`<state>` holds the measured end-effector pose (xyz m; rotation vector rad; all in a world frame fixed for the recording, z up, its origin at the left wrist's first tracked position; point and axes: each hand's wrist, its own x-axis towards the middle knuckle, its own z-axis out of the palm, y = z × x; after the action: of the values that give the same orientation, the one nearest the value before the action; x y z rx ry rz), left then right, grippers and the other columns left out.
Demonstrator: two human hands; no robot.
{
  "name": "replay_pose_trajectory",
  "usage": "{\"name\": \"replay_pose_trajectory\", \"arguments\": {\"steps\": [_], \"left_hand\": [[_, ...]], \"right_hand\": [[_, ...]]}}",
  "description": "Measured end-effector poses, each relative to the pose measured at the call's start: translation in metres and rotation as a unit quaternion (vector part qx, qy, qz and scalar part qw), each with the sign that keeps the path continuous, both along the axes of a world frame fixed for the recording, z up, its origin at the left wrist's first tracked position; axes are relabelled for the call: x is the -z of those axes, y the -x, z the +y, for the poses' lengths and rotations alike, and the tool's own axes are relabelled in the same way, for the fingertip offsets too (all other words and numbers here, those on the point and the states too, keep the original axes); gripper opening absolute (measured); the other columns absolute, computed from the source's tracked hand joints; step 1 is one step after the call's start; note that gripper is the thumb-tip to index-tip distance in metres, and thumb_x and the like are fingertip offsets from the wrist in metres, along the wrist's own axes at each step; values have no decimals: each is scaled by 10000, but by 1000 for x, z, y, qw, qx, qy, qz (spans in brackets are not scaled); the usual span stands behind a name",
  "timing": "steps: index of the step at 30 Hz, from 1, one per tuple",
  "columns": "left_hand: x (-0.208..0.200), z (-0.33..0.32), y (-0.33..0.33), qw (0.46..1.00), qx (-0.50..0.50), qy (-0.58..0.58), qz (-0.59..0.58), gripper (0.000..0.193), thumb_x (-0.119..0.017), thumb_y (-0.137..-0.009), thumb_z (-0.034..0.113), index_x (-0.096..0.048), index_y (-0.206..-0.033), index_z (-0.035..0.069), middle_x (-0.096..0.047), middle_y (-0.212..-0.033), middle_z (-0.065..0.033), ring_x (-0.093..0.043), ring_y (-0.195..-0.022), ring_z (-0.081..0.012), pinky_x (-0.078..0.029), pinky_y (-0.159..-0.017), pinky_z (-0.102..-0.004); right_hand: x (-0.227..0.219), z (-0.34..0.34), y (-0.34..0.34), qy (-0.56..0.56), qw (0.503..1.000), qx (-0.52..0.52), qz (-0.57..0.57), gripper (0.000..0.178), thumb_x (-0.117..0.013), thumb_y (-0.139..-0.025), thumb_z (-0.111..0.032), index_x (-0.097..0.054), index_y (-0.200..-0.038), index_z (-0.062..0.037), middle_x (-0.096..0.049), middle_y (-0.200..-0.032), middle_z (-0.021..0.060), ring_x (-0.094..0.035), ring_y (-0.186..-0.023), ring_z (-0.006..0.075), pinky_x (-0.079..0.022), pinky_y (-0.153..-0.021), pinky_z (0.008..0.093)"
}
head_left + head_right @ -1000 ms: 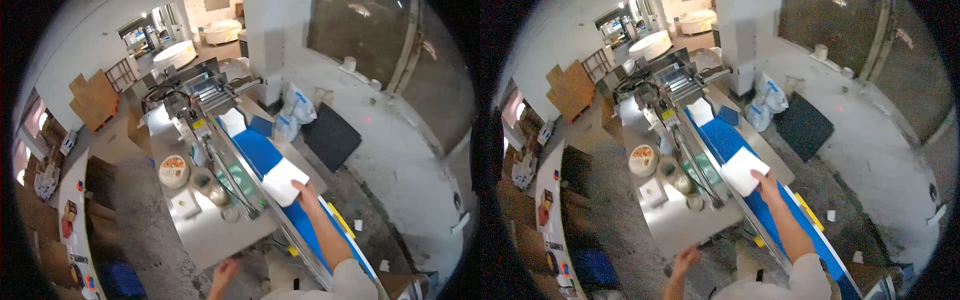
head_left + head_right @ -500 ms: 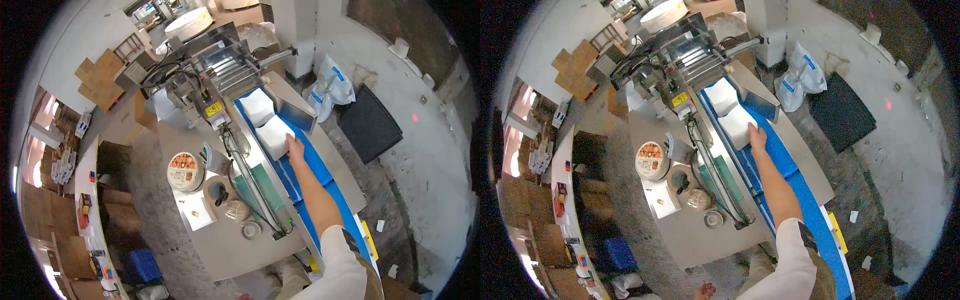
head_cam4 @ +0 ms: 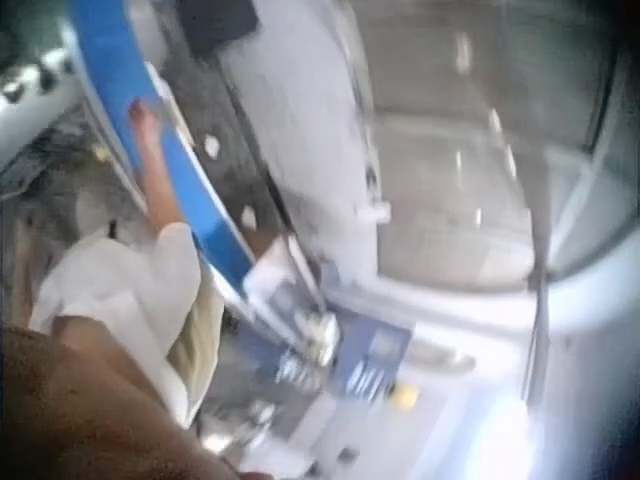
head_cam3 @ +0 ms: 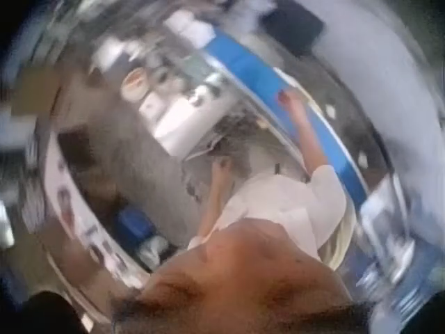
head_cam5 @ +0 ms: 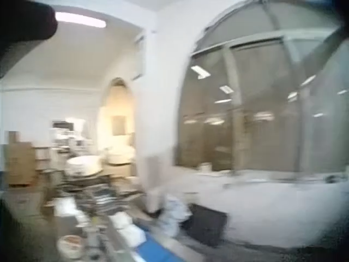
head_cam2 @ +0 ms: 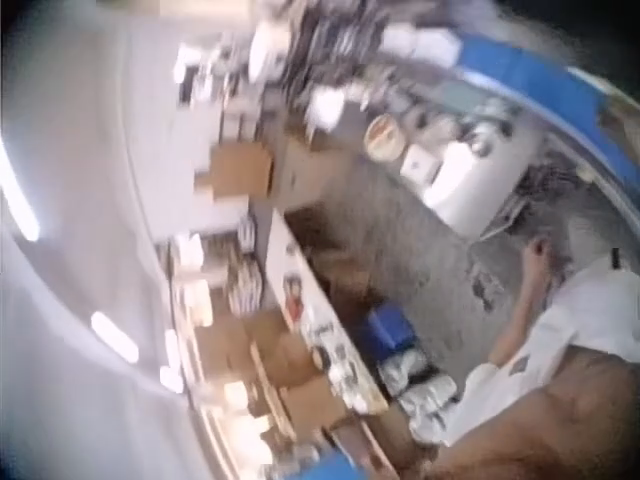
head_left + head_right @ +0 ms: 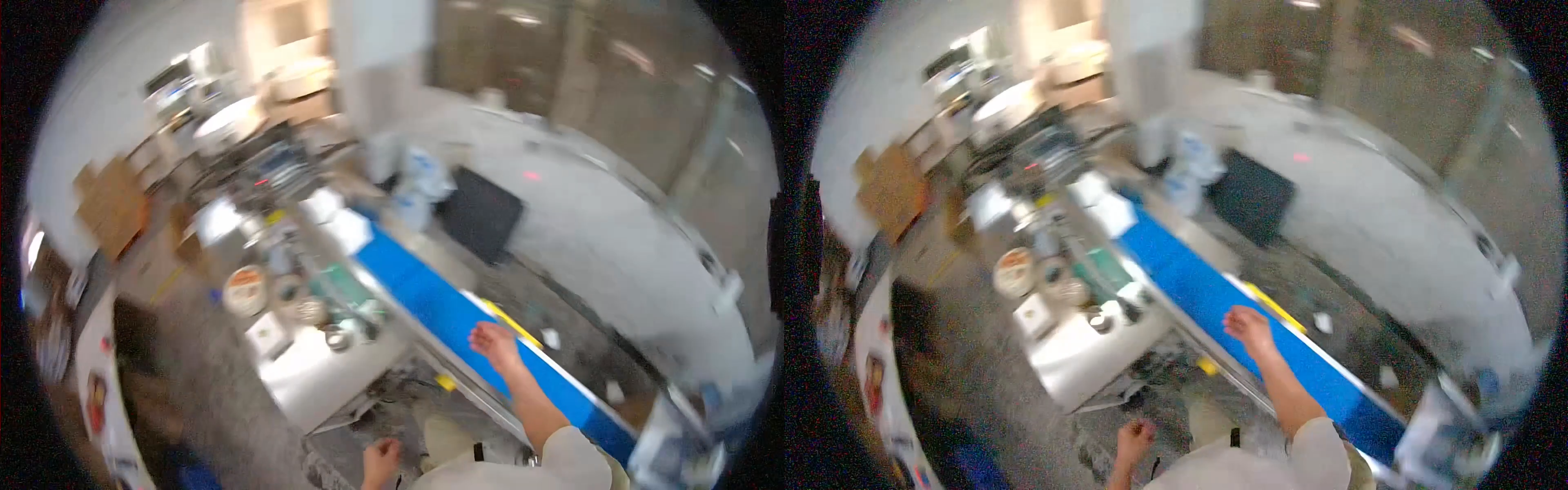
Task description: Transfer stacks of paper from a production machine onto a conveyor belt and into storage boxes.
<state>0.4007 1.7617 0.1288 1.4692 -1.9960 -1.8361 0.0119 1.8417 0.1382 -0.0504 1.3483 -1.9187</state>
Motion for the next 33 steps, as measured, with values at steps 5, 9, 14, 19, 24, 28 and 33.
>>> {"name": "replay_pose_trajectory", "arguments": {"steps": [5,9,14,19,24,28,33], "left_hand": [[-15,105,32,981,169,-22,92,285,-661,-891,254,-648,-824,-23,-618,-641,-52,-560,-589,-95,-457,-558,-283],[-35,224,56,924,372,27,89,286,-678,-878,258,-655,-841,-24,-652,-701,-52,-569,-622,-85,-464,-590,-277],[-10,371,48,847,511,-81,124,210,-656,-885,161,-644,-958,-36,-678,-803,-62,-637,-719,-118,-502,-667,-254],[-10,516,37,770,622,-86,115,196,-640,-876,79,-616,-1027,-44,-677,-855,-81,-654,-756,-138,-520,-693,-250],[-27,691,17,741,661,-89,83,212,-636,-838,-5,-617,-1047,-38,-660,-866,-80,-641,-735,-133,-526,-673,-253],[-32,801,-7,692,711,-84,92,244,-653,-827,19,-626,-1066,-20,-645,-838,-35,-608,-720,-88,-504,-657,-228],[-63,899,3,662,737,-88,105,215,-648,-855,48,-628,-1060,-17,-654,-827,-26,-604,-715,-76,-504,-660,-226]], "right_hand": [[-63,233,-92,-38,995,90,19,278,-627,-906,-218,-598,-1118,-40,-653,-1046,107,-641,-958,226,-532,-844,376],[-93,410,-160,-56,964,256,46,253,-608,-924,-225,-612,-1093,-37,-655,-986,56,-634,-898,155,-523,-784,308],[-92,589,-260,-30,918,392,49,287,-599,-942,-250,-590,-1111,-18,-648,-969,34,-619,-872,114,-509,-760,257],[-84,759,-362,-78,871,478,78,300,-582,-960,-257,-581,-1113,1,-641,-959,29,-605,-843,86,-498,-709,241],[-65,934,-447,-134,830,538,68,344,-595,-951,-257,-569,-1164,12,-646,-1018,57,-617,-890,120,-514,-778,259],[-79,1036,-464,-109,812,571,59,351,-588,-955,-247,-561,-1177,24,-647,-1040,83,-615,-923,129,-514,-820,269],[-81,1122,-428,-150,812,550,128,365,-592,-950,-242,-560,-1195,27,-652,-1058,88,-620,-931,130,-509,-825,265]]}}
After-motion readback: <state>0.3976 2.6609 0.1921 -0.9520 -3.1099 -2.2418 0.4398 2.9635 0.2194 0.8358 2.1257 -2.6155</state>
